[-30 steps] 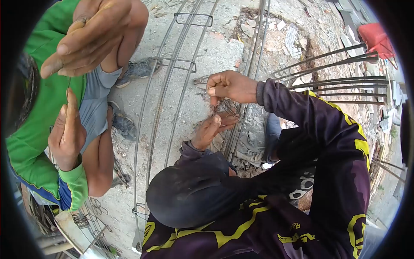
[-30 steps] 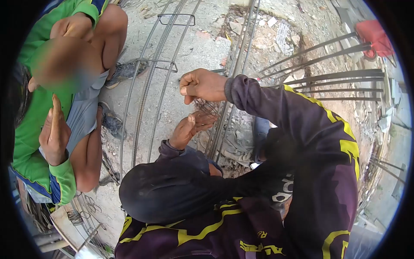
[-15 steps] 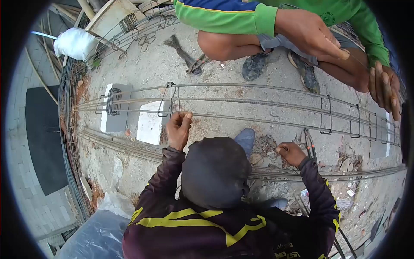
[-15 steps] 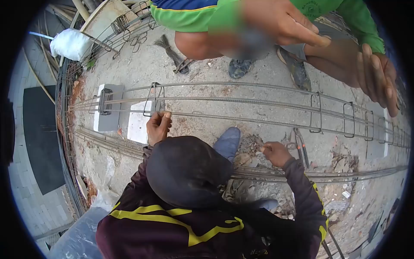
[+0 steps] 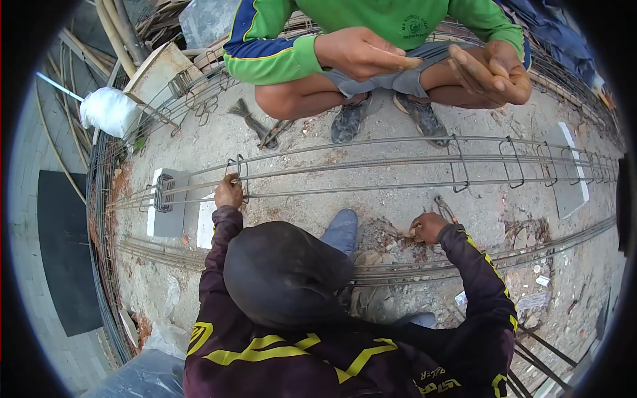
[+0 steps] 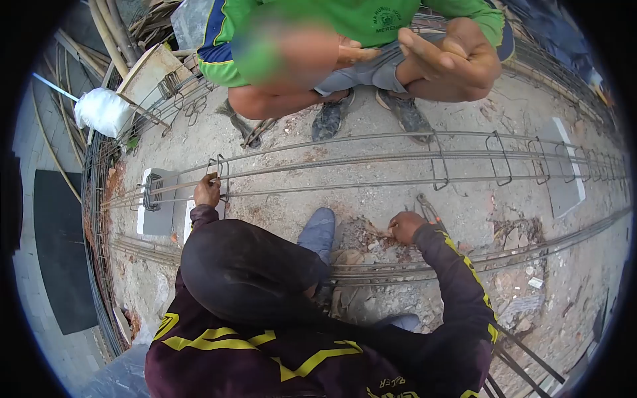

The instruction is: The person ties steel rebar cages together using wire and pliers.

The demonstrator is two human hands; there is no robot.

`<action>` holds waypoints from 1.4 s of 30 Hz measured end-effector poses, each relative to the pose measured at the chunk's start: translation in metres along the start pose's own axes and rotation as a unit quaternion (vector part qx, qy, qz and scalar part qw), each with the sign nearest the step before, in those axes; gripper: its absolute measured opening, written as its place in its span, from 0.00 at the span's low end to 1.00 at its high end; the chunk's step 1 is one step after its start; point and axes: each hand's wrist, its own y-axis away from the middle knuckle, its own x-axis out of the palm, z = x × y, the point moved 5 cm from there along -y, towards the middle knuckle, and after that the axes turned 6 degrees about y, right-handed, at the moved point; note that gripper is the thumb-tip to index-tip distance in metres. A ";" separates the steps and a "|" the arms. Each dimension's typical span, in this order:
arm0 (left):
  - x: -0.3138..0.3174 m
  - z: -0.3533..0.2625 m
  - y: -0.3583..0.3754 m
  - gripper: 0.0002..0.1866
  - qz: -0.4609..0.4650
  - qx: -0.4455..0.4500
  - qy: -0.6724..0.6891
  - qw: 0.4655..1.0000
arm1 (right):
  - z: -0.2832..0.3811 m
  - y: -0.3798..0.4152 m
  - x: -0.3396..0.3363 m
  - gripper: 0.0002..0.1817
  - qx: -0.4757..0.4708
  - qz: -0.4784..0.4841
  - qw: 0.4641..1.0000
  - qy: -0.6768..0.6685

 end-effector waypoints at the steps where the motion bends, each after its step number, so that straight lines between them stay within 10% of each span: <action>1: 0.008 0.001 -0.002 0.20 0.017 0.007 0.033 0.999 | -0.003 0.004 -0.007 0.16 0.020 0.009 1.000 -0.020; 15: 0.101 -0.149 0.075 0.20 0.159 0.055 0.300 0.939 | -0.008 -0.008 0.001 0.14 -0.025 -0.034 0.999 -0.034; 31: 0.135 -0.255 0.136 0.24 0.249 0.138 0.313 0.906 | 0.013 0.019 -0.038 0.16 -0.009 -0.085 0.983 -0.162; 42: 0.139 -0.257 0.126 0.35 0.294 0.195 0.200 0.914 | 0.037 0.001 -0.050 0.25 -0.021 -0.130 0.846 -0.516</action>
